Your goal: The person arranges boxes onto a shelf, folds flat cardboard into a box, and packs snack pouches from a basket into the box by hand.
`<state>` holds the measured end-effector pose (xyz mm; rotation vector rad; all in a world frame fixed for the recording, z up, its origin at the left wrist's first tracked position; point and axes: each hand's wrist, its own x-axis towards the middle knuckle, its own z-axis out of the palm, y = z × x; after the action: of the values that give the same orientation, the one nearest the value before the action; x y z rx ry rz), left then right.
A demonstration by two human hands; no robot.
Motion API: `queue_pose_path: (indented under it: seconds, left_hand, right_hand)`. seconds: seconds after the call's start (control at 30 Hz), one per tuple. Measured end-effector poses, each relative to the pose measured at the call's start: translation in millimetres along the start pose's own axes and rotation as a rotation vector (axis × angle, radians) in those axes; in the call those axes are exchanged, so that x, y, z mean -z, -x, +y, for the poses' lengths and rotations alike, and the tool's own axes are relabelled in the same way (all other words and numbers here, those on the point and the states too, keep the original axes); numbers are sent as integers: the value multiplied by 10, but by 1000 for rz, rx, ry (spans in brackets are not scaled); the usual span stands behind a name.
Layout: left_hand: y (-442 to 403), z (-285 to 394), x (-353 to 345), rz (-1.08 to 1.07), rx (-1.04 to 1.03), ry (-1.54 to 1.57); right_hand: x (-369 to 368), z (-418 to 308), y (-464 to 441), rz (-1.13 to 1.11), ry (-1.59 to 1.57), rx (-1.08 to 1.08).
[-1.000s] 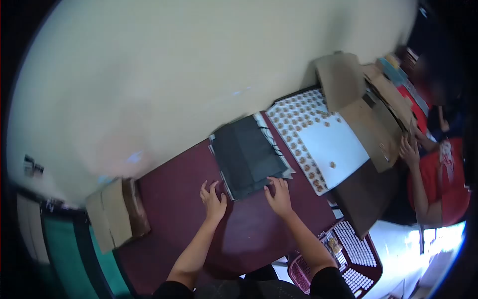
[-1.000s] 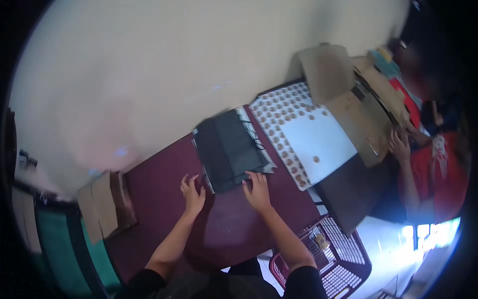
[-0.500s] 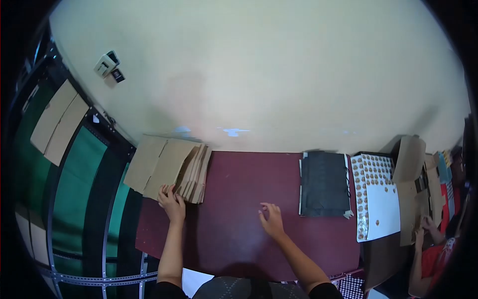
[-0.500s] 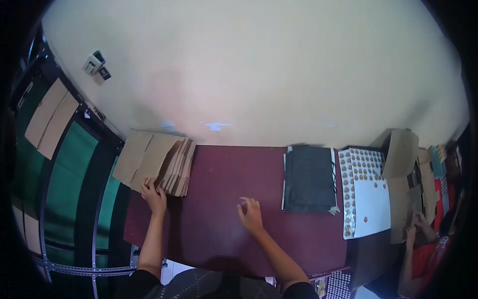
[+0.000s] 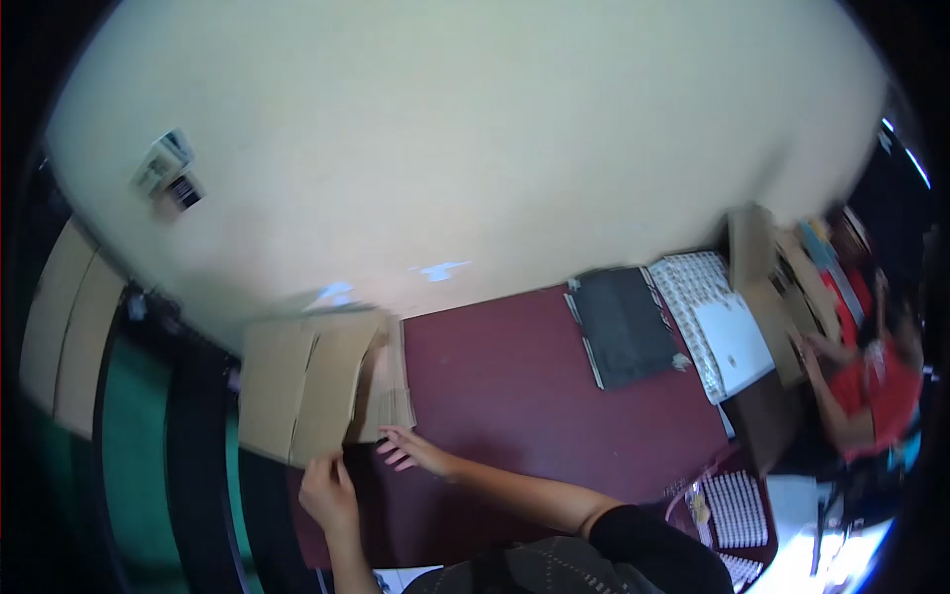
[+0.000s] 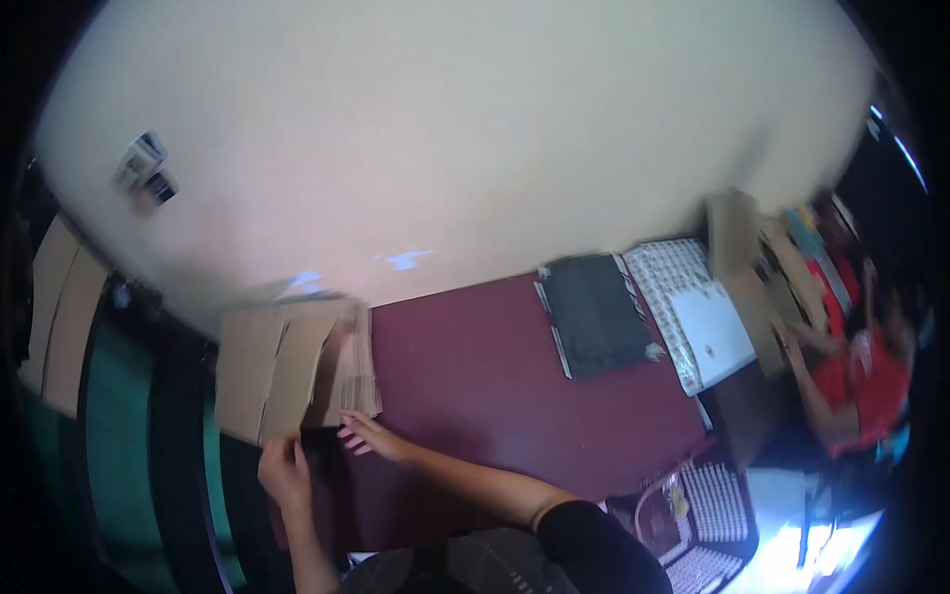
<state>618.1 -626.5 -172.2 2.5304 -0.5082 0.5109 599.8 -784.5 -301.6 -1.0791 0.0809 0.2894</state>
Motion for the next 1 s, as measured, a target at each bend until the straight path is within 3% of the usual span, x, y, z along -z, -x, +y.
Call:
queue_pose_path:
  seconds: [0.03, 0.1, 0.17, 0.27, 0.3, 0.37, 0.5, 0.63, 0.7, 0.73, 0.8, 0.83, 0.9, 1.0]
  left_hand:
    - [86, 60, 49, -31, -97, 36]
    - [296, 209, 83, -151, -326, 135]
    - [405, 408, 77, -275, -628, 319]
    - [368, 456, -55, -348, -803, 544]
    - [346, 428, -80, -353, -821, 557]
    - [245, 254, -133, -130, -736, 458]
    - [-103, -135, -93, 200, -363, 359]
    - [-170, -352, -76, 407, -237, 220]
    - [-24, -565, -336, 209, -35, 741]
    - [73, -587, -470, 208, -42, 742]
    - [264, -543, -706, -53, 80, 1284]
    - [362, -437, -752, -59, 76, 1284]
    - [572, -231, -821, -350, 117, 1430]
    - [650, 41, -914, -299, 153, 1482]
  right_hand:
    - [-31, -72, 24, 69, -10, 32]
    - [-152, -314, 199, 28, -407, -27]
    - [-68, -402, 339, 162, -527, 6]
    - [312, -303, 507, 239, 56, 164]
    - [342, -297, 628, 259, 57, 175]
    - [394, -282, 894, 269, 194, 312]
    - [402, -684, 1703, 270, 343, 251]
    - [612, -837, 2475, 370, 354, 252]
    - [734, -833, 2795, 459, 305, 252]
    - [896, -705, 2914, 430, 162, 346]
    - [988, -660, 3115, 480, -5, 424]
    - [1001, -691, 3200, 508, -22, 462]
    - [968, -804, 3344, 542, -27, 483]
    - [1145, -795, 3585, 619, 57, 475]
